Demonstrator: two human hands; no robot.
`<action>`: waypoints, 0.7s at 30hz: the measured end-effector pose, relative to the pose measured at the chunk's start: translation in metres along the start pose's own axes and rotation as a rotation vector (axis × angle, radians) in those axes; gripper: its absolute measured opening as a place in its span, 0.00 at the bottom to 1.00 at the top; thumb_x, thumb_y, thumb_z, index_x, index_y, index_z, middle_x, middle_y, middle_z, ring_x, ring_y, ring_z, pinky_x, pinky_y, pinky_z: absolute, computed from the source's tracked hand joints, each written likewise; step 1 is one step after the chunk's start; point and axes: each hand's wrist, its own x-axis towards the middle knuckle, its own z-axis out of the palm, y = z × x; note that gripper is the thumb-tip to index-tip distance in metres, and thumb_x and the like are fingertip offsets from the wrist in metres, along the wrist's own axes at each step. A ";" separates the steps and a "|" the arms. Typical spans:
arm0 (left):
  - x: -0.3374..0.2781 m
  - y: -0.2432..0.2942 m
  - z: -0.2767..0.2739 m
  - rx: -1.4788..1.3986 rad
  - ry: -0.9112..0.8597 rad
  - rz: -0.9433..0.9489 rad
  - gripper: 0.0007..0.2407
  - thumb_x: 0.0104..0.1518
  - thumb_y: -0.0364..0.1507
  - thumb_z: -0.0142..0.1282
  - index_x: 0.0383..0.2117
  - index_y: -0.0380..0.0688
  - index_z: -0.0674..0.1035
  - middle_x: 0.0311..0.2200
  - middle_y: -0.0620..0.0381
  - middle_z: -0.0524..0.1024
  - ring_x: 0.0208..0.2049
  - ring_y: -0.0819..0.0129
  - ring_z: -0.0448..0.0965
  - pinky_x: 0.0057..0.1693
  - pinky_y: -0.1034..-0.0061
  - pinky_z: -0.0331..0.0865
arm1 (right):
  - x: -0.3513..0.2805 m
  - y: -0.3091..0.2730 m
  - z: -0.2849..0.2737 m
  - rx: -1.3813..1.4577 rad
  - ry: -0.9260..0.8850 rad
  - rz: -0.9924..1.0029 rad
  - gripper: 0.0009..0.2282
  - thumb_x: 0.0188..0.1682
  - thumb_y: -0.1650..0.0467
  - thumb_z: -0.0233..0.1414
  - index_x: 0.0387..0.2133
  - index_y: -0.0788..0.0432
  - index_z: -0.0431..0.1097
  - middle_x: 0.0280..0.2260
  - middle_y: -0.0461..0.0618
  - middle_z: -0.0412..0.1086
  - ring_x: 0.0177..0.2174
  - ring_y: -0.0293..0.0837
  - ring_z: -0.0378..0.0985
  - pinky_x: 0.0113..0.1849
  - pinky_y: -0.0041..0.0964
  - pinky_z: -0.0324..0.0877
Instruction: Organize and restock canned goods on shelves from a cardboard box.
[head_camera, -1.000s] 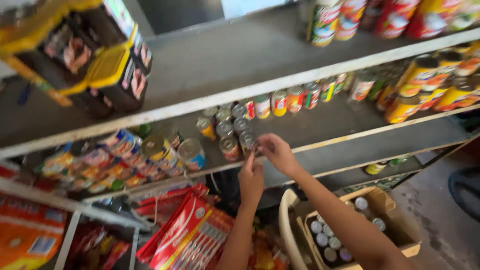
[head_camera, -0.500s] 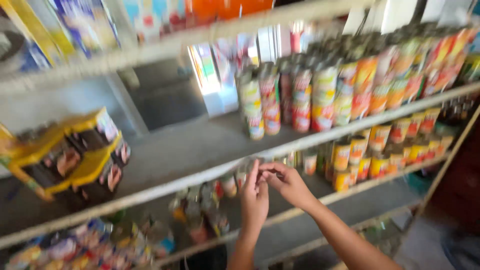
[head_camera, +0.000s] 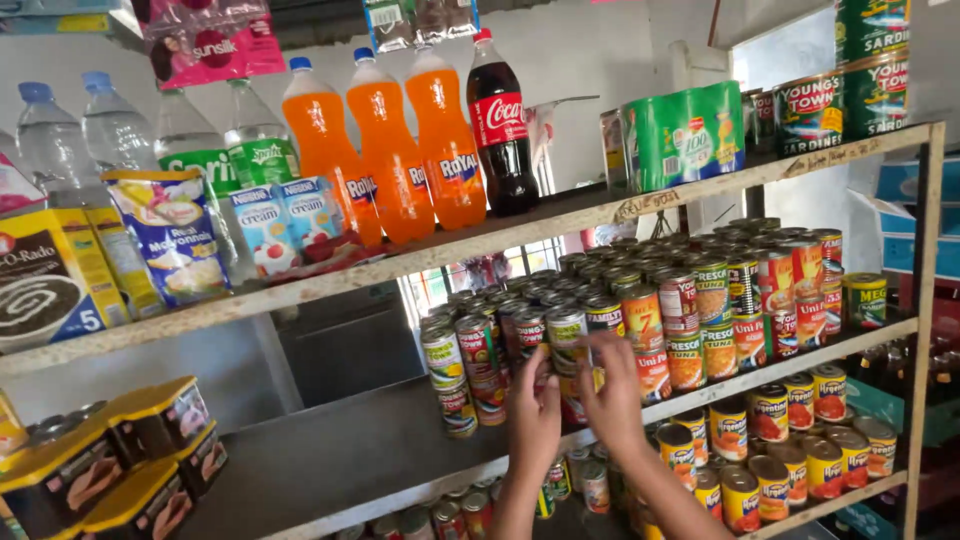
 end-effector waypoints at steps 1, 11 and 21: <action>0.006 -0.007 0.009 0.012 0.016 0.022 0.20 0.61 0.25 0.53 0.61 0.40 0.69 0.55 0.46 0.75 0.56 0.60 0.77 0.56 0.70 0.73 | 0.004 0.007 -0.005 -0.091 0.007 0.020 0.12 0.47 0.77 0.52 0.45 0.66 0.70 0.45 0.60 0.71 0.48 0.57 0.73 0.49 0.45 0.70; 0.019 -0.045 0.034 -0.021 0.061 0.204 0.24 0.61 0.19 0.48 0.67 0.39 0.66 0.60 0.47 0.72 0.59 0.59 0.75 0.61 0.66 0.69 | 0.004 0.044 -0.012 -0.146 -0.105 0.083 0.18 0.48 0.75 0.56 0.54 0.66 0.70 0.47 0.66 0.71 0.46 0.61 0.75 0.47 0.47 0.71; 0.011 -0.004 0.007 -0.033 0.210 0.060 0.15 0.63 0.24 0.51 0.55 0.39 0.70 0.49 0.48 0.73 0.50 0.54 0.77 0.56 0.63 0.71 | -0.006 -0.009 0.007 -0.144 0.015 0.065 0.18 0.46 0.78 0.56 0.52 0.65 0.69 0.47 0.64 0.68 0.47 0.60 0.72 0.49 0.47 0.70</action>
